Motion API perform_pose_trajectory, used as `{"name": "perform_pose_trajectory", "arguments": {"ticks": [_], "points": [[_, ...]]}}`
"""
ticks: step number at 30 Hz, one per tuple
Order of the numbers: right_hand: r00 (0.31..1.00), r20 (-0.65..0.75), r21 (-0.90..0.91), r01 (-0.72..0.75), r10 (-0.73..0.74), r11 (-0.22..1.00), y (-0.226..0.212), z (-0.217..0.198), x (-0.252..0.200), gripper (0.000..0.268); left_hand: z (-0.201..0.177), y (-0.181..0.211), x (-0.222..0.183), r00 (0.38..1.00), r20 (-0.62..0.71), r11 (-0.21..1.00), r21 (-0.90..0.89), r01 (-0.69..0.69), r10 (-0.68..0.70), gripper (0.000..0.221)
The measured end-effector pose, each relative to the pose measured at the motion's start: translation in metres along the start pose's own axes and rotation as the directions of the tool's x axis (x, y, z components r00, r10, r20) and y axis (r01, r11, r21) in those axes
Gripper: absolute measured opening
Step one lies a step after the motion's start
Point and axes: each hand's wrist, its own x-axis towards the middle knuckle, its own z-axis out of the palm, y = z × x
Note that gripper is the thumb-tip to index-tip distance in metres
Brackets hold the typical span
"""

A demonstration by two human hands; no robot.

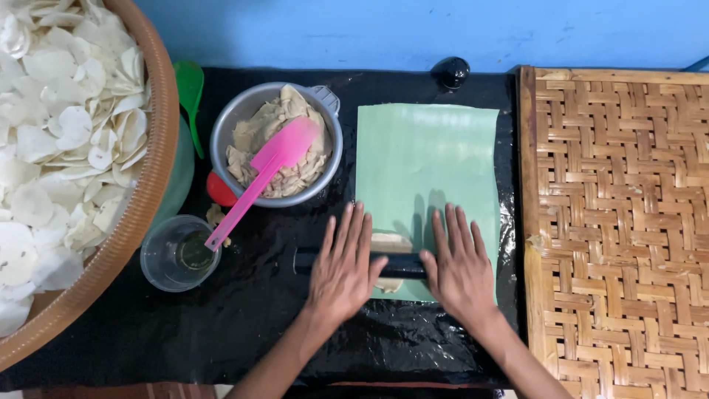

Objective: Spreading and rolling dough onto leaves for cracker production.

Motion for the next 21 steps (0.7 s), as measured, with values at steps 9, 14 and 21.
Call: {"name": "perform_pose_trajectory", "arguments": {"ticks": [9,14,21], "points": [[1.0,-0.011,0.108,-0.006,0.008,0.994,-0.014,-0.02,-0.042,0.07,-0.002,0.008,-0.059,0.988,-0.156,0.99,-0.134,-0.041,0.02,0.044],[0.998,-0.066,0.072,0.004,0.0,0.997,-0.014,0.002,-0.033,0.056,0.006,0.008,-0.043,0.99,-0.139,1.0,-0.026,0.001,-0.005,0.049],[0.999,-0.033,0.059,-0.001,0.003,0.998,-0.014,-0.002,0.02,0.057,0.01,-0.007,0.005,0.999,-0.033,0.999,-0.007,0.039,-0.039,0.062]]}}
